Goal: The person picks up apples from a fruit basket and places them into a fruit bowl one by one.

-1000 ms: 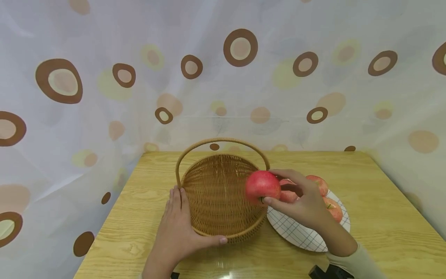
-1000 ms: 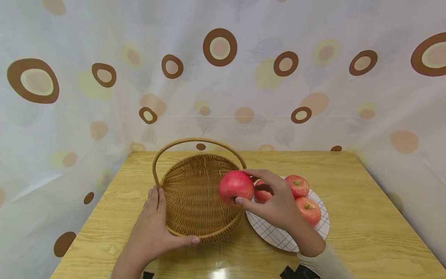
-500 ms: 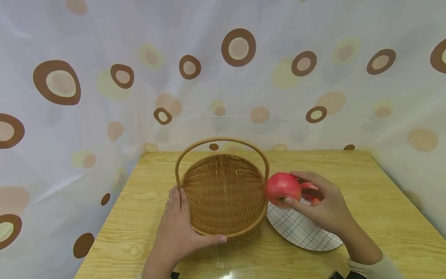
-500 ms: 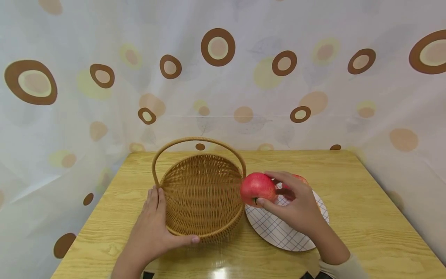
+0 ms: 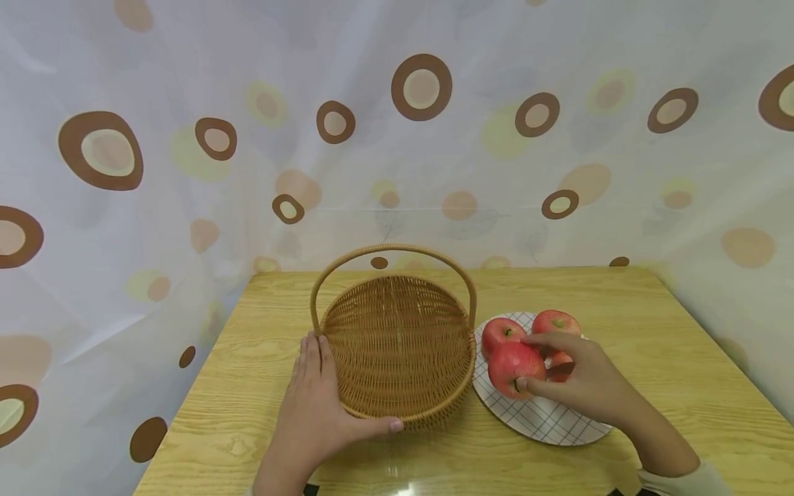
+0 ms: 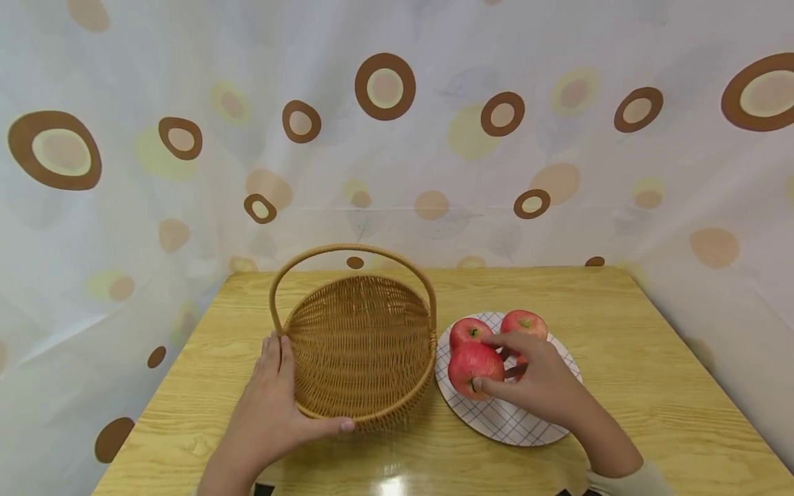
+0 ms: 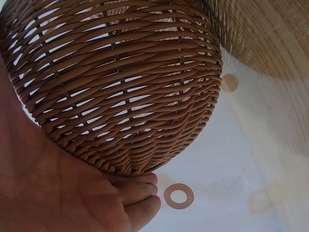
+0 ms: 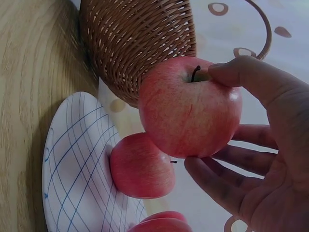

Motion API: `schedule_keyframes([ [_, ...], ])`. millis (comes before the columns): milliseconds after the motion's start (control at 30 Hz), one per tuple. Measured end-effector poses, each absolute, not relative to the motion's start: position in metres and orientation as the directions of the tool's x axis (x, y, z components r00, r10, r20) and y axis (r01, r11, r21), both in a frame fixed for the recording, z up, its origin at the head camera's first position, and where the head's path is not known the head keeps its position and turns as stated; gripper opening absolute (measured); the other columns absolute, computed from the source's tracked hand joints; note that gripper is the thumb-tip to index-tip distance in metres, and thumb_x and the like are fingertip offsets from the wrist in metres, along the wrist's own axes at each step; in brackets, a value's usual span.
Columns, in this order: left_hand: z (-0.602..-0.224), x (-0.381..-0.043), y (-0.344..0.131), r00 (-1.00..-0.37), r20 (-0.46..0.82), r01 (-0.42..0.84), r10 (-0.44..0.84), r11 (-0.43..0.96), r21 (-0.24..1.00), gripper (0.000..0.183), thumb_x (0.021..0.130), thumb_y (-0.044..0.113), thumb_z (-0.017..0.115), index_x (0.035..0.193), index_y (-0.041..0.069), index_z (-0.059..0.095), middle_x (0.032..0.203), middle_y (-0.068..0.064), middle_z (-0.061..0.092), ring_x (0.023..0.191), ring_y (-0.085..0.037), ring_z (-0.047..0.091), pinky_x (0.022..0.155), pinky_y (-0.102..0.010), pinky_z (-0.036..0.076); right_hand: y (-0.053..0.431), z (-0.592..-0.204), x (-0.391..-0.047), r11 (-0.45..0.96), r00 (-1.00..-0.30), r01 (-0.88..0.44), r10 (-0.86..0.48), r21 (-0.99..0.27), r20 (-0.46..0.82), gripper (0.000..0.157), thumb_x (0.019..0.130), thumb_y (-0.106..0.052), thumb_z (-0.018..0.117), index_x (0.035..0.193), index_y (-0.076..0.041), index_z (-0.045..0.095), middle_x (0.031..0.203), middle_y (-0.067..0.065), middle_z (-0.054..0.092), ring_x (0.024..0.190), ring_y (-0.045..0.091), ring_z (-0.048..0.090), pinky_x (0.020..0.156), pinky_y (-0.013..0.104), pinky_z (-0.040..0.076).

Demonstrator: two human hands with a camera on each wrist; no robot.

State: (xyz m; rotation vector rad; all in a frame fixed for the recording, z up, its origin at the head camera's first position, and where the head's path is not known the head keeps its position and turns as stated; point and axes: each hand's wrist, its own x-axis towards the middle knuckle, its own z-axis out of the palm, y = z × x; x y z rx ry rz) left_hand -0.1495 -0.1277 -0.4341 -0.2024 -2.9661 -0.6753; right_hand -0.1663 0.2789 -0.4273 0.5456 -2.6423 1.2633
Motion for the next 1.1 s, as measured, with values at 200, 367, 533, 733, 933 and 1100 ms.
schedule_keyframes([
  [200,-0.433,-0.149,-0.128,-0.992,0.070,0.125,0.105,0.894,0.430,0.173,0.051,0.109,0.061,0.167,-0.004,0.001,0.175,-0.026,-0.013,0.166,-0.039,-0.008,0.133,-0.057,0.016,0.280,-0.434,-0.169,0.620,-0.929,-0.369,-0.269,-0.692,0.254,0.049,0.083,-0.028,0.093,0.126,-0.014,0.075,0.096,-0.005,0.074,0.087,0.006,0.068,0.067,0.027,0.059],
  [367,-0.435,-0.150,-0.128,-0.993,0.055,0.117,0.104,0.892,0.437,0.173,0.051,0.108,0.062,0.167,-0.003,-0.001,0.175,-0.025,-0.015,0.165,-0.039,-0.009,0.133,-0.057,0.016,0.279,-0.440,-0.172,0.645,-0.920,-0.391,-0.305,-0.657,0.247,0.041,0.082,-0.029,0.093,0.119,-0.020,0.078,0.091,-0.010,0.072,0.083,0.006,0.063,0.064,0.025,0.055],
  [533,-0.437,-0.150,-0.128,-0.992,0.077,0.125,0.101,0.897,0.424,0.175,0.048,0.110,0.061,0.168,-0.003,0.000,0.175,-0.024,-0.014,0.166,-0.038,-0.009,0.133,-0.055,0.015,0.279,-0.444,-0.174,0.672,-0.906,-0.423,-0.332,-0.608,0.263,0.035,0.081,-0.027,0.093,0.113,-0.021,0.079,0.092,-0.015,0.072,0.081,0.003,0.063,0.066,0.025,0.055],
  [733,-0.437,-0.151,-0.128,-0.990,0.097,0.132,0.100,0.900,0.414,0.176,0.047,0.110,0.060,0.168,-0.004,0.001,0.175,-0.025,-0.013,0.166,-0.038,-0.008,0.133,-0.055,0.015,0.282,-0.447,-0.178,0.643,-0.903,-0.423,-0.361,-0.638,0.235,0.042,0.083,-0.029,0.092,0.119,-0.014,0.079,0.098,-0.012,0.075,0.086,0.003,0.068,0.066,0.025,0.058],
  [933,-0.435,-0.151,-0.128,-0.990,0.102,0.133,0.100,0.900,0.414,0.176,0.047,0.110,0.060,0.168,-0.003,0.001,0.176,-0.024,-0.013,0.166,-0.038,-0.008,0.132,-0.055,0.016,0.282,-0.449,-0.183,0.600,-0.886,-0.440,-0.411,-0.668,0.214,0.032,0.086,-0.025,0.090,0.114,-0.015,0.078,0.101,-0.009,0.075,0.087,0.005,0.070,0.067,0.027,0.060],
  [1100,-0.434,-0.151,-0.127,-0.991,0.095,0.128,0.097,0.899,0.420,0.175,0.048,0.110,0.061,0.168,-0.003,0.002,0.176,-0.024,-0.013,0.166,-0.038,-0.008,0.132,-0.056,0.016,0.283,-0.450,-0.184,0.602,-0.888,-0.429,-0.417,-0.674,0.193,0.027,0.088,-0.026,0.088,0.110,-0.017,0.077,0.100,-0.009,0.075,0.088,0.006,0.070,0.069,0.027,0.060],
])
